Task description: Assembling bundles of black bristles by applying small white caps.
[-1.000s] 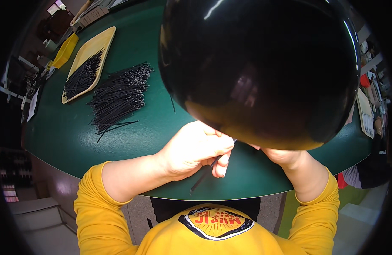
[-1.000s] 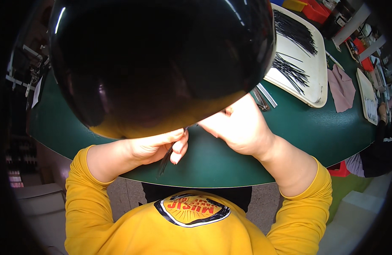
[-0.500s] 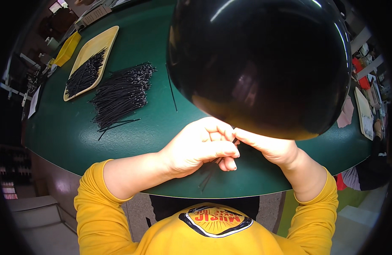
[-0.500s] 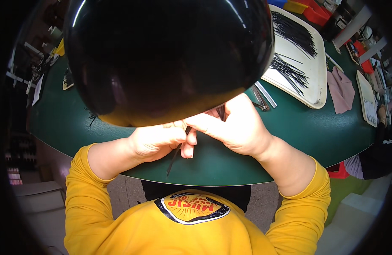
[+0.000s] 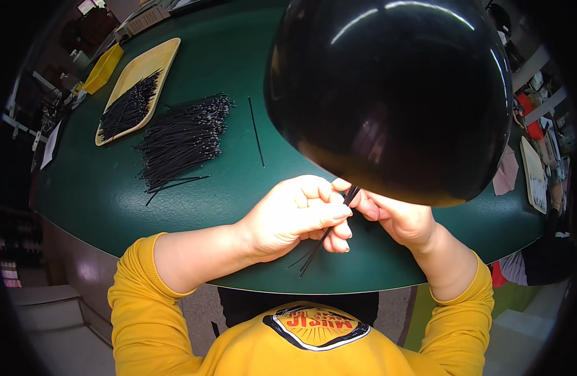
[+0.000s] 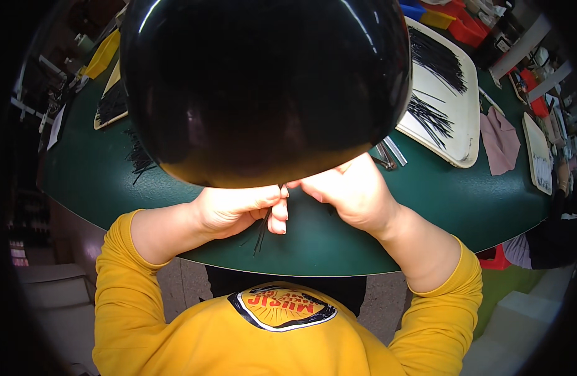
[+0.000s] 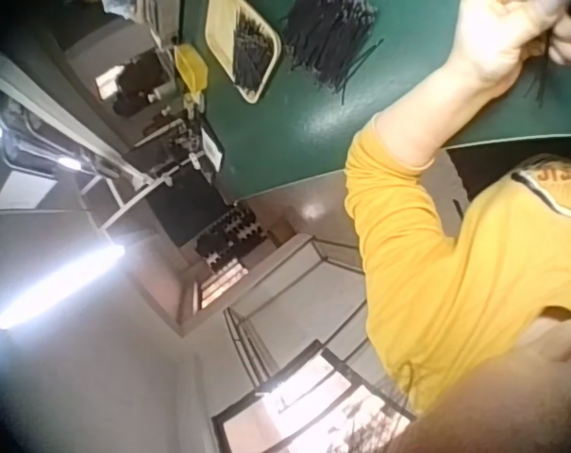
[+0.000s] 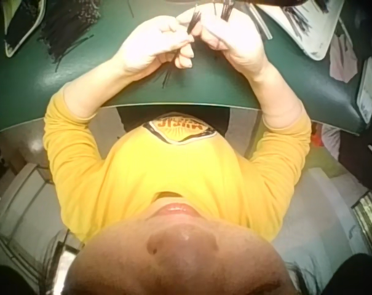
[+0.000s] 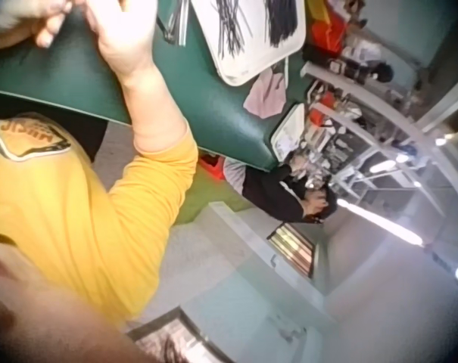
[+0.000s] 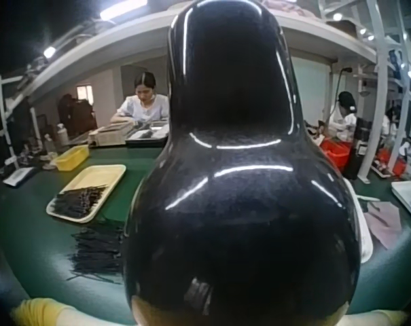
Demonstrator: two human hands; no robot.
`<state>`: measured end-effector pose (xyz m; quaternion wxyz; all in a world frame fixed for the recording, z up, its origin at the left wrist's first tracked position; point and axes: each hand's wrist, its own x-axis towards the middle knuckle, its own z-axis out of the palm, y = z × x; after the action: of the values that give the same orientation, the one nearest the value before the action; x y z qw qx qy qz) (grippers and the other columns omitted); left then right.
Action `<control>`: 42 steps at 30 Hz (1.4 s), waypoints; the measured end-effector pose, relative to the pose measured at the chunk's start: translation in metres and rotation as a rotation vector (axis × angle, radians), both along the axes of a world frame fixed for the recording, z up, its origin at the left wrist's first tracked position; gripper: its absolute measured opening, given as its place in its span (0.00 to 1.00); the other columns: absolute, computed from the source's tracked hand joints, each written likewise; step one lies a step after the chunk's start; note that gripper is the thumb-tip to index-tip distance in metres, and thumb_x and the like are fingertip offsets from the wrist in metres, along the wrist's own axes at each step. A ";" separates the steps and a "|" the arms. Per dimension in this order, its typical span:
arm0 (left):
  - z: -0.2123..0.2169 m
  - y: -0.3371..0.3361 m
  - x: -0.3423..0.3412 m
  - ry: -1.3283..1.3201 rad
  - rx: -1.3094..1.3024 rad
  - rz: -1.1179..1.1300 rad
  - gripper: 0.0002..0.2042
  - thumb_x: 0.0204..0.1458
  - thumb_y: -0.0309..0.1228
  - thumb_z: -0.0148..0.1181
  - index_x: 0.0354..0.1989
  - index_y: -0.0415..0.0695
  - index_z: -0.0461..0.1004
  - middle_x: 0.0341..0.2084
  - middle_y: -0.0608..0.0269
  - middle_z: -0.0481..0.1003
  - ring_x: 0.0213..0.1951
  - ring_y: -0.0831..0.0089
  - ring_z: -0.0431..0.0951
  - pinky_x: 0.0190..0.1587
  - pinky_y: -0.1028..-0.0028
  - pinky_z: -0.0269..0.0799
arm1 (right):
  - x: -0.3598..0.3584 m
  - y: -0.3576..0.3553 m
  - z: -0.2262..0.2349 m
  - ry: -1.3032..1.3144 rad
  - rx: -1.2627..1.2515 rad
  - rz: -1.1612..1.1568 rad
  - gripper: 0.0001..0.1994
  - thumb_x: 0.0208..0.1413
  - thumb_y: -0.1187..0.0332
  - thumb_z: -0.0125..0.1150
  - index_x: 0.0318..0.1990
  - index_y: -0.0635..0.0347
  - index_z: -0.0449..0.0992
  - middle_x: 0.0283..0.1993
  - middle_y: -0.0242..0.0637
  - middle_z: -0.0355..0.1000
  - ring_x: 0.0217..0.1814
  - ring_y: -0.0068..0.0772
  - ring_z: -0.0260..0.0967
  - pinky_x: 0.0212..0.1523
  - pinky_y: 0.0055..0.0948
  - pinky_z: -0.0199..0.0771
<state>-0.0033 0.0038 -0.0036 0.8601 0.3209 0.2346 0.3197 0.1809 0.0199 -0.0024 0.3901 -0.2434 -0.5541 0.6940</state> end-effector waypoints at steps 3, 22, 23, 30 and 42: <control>0.002 0.000 0.001 0.000 0.001 0.001 0.05 0.47 0.27 0.49 0.29 0.37 0.64 0.21 0.57 0.70 0.24 0.72 0.73 0.28 0.79 0.70 | -0.011 -0.006 0.013 -0.037 0.087 -0.078 0.08 0.49 0.72 0.48 0.36 0.67 0.66 0.23 0.32 0.64 0.18 0.14 0.54 0.19 0.12 0.53; 0.001 0.000 0.007 0.286 0.309 -0.134 0.05 0.46 0.27 0.50 0.27 0.38 0.68 0.21 0.59 0.71 0.26 0.74 0.73 0.31 0.79 0.69 | 0.082 0.054 0.049 -1.110 0.836 -0.900 0.13 0.37 0.64 0.59 0.23 0.65 0.66 0.18 0.36 0.63 0.18 0.29 0.60 0.20 0.23 0.60; -0.002 0.001 0.007 0.293 0.309 -0.128 0.05 0.46 0.27 0.50 0.27 0.38 0.68 0.21 0.59 0.71 0.26 0.74 0.73 0.31 0.79 0.69 | 0.083 0.053 0.049 -1.220 0.856 -0.861 0.12 0.36 0.66 0.60 0.25 0.65 0.67 0.21 0.38 0.65 0.22 0.36 0.63 0.24 0.27 0.62; -0.003 0.000 0.008 0.325 0.342 -0.131 0.04 0.46 0.25 0.49 0.27 0.36 0.67 0.21 0.57 0.71 0.26 0.71 0.73 0.31 0.77 0.70 | 0.091 0.054 0.037 -1.400 0.878 -0.682 0.09 0.34 0.69 0.60 0.25 0.62 0.70 0.26 0.40 0.66 0.32 0.40 0.64 0.34 0.31 0.63; -0.003 -0.002 0.007 0.377 0.367 -0.186 0.04 0.46 0.26 0.50 0.27 0.38 0.67 0.22 0.60 0.71 0.27 0.74 0.73 0.33 0.79 0.69 | 0.097 0.065 0.021 -1.385 0.695 -0.494 0.15 0.45 0.58 0.50 0.28 0.63 0.70 0.29 0.43 0.67 0.34 0.41 0.64 0.37 0.32 0.62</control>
<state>0.0041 0.0016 -0.0070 0.7542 0.5454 0.2984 0.2114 0.2778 0.0845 0.0190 0.1541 -0.5977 -0.7838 0.0684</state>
